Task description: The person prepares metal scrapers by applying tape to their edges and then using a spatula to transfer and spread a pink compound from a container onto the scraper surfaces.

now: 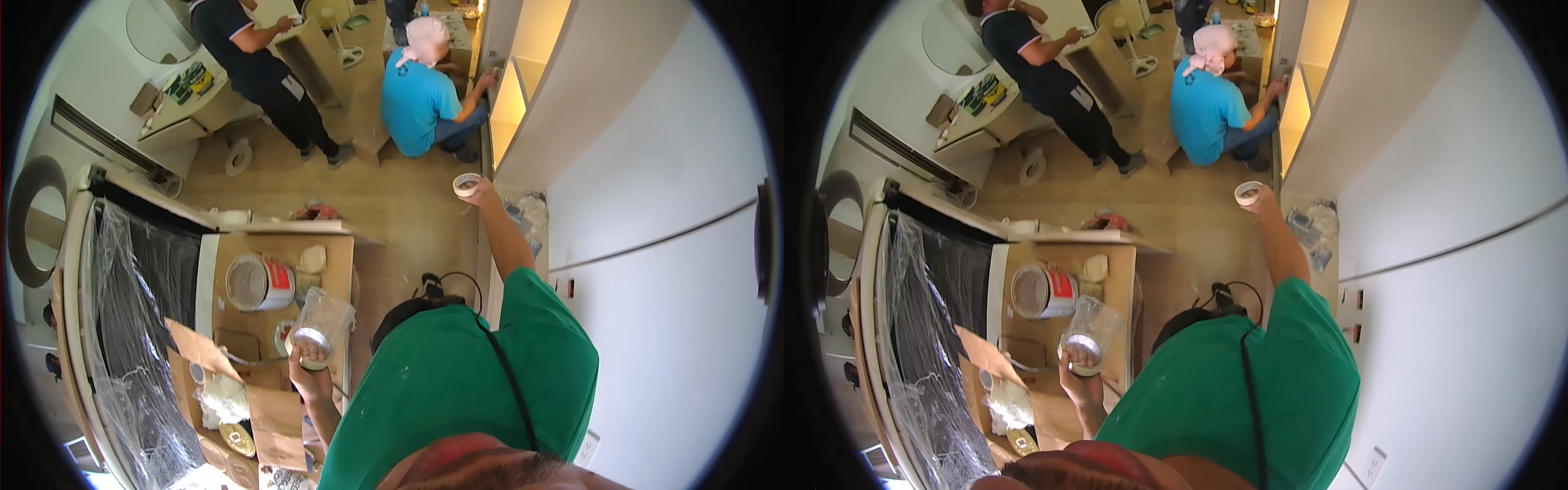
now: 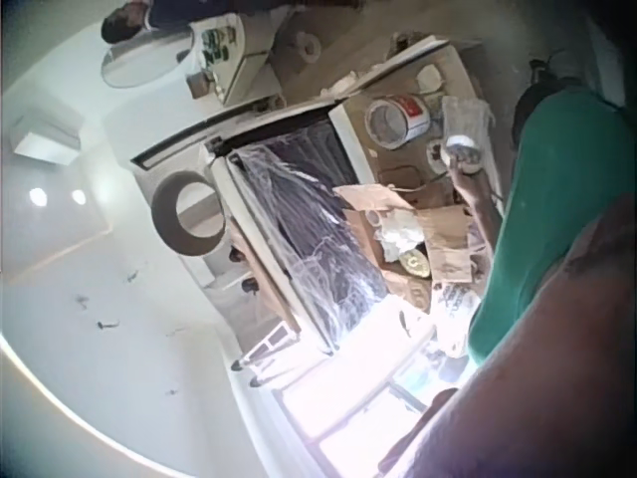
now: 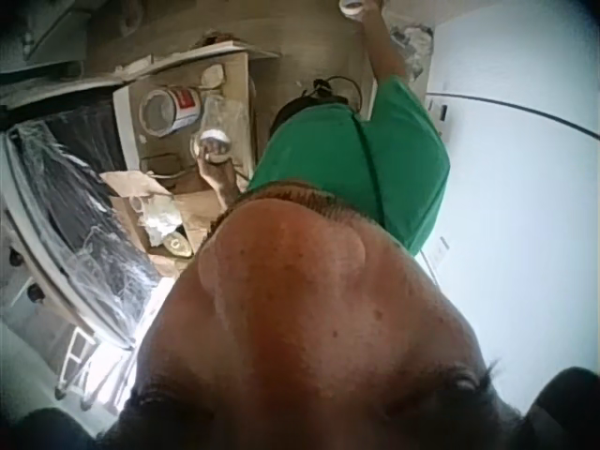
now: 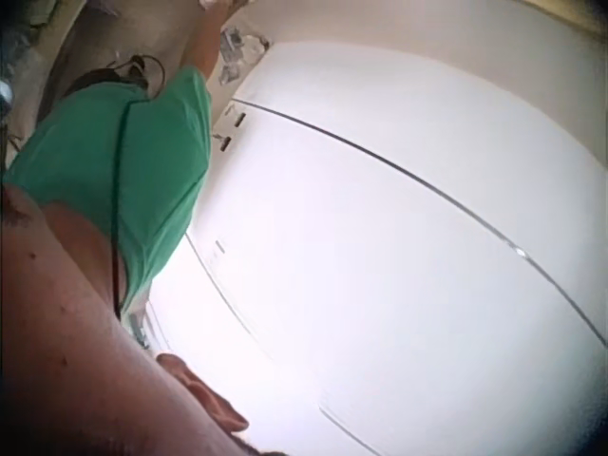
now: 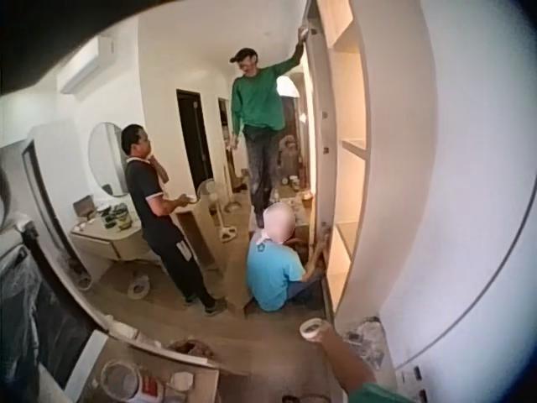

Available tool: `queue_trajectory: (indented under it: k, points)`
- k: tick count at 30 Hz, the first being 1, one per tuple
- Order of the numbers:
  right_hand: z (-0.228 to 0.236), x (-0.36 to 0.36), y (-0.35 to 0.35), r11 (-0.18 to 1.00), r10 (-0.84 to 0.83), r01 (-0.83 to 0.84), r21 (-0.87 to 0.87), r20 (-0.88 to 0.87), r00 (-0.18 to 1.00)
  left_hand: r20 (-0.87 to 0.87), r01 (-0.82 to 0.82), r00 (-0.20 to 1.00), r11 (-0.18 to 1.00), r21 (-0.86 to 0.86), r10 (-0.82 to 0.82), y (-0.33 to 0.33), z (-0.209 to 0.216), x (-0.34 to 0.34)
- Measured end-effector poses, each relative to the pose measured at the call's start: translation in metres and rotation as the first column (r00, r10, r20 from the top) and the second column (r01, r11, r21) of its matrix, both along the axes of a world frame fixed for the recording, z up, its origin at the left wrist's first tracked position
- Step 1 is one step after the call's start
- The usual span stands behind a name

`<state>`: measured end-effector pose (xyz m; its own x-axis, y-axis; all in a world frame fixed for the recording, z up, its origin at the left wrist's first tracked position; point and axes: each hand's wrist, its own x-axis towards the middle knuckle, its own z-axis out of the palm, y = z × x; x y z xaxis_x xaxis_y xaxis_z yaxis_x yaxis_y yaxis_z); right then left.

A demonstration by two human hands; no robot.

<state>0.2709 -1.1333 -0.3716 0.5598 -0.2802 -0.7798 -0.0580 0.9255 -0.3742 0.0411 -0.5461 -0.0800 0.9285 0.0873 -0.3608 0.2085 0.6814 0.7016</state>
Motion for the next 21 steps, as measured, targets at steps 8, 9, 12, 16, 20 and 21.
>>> queue_trajectory:
  k: [8, 9, 12, 16, 20, 21]
  points:
    - [0.037, 0.119, -0.114, 0.992, -0.037, 0.045, -0.114, 0.076, 0.996, 0.05, 0.131, 0.99, 0.99, -0.055, -0.129, -0.095, -0.001, 0.09]
    - [0.039, 0.129, -0.126, 0.992, -0.046, 0.055, -0.112, 0.082, 0.996, 0.057, 0.157, 0.986, 0.986, -0.051, -0.154, -0.105, 0.001, 0.101]
    - [0.047, 0.155, -0.119, 0.997, -0.038, 0.043, -0.07, 0.071, 0.997, 0.021, 0.153, 0.988, 0.987, -0.041, -0.152, -0.12, -0.003, 0.129]
    - [0.045, 0.178, -0.148, 0.995, -0.096, 0.096, 0.006, 0.137, 0.986, 0.04, 0.132, 0.991, 0.991, -0.035, -0.131, -0.129, -0.009, 0.185]
    - [0.08, 0.208, -0.147, 0.997, -0.03, 0.038, -0.066, 0.12, 0.992, 0.046, -0.019, 0.999, 0.993, -0.117, 0.025, -0.151, -0.002, 0.249]
    - [0.085, 0.216, -0.153, 0.996, -0.02, 0.031, -0.084, 0.131, 0.991, 0.036, -0.056, 0.997, 0.991, -0.125, 0.061, -0.156, 0.0, 0.263]
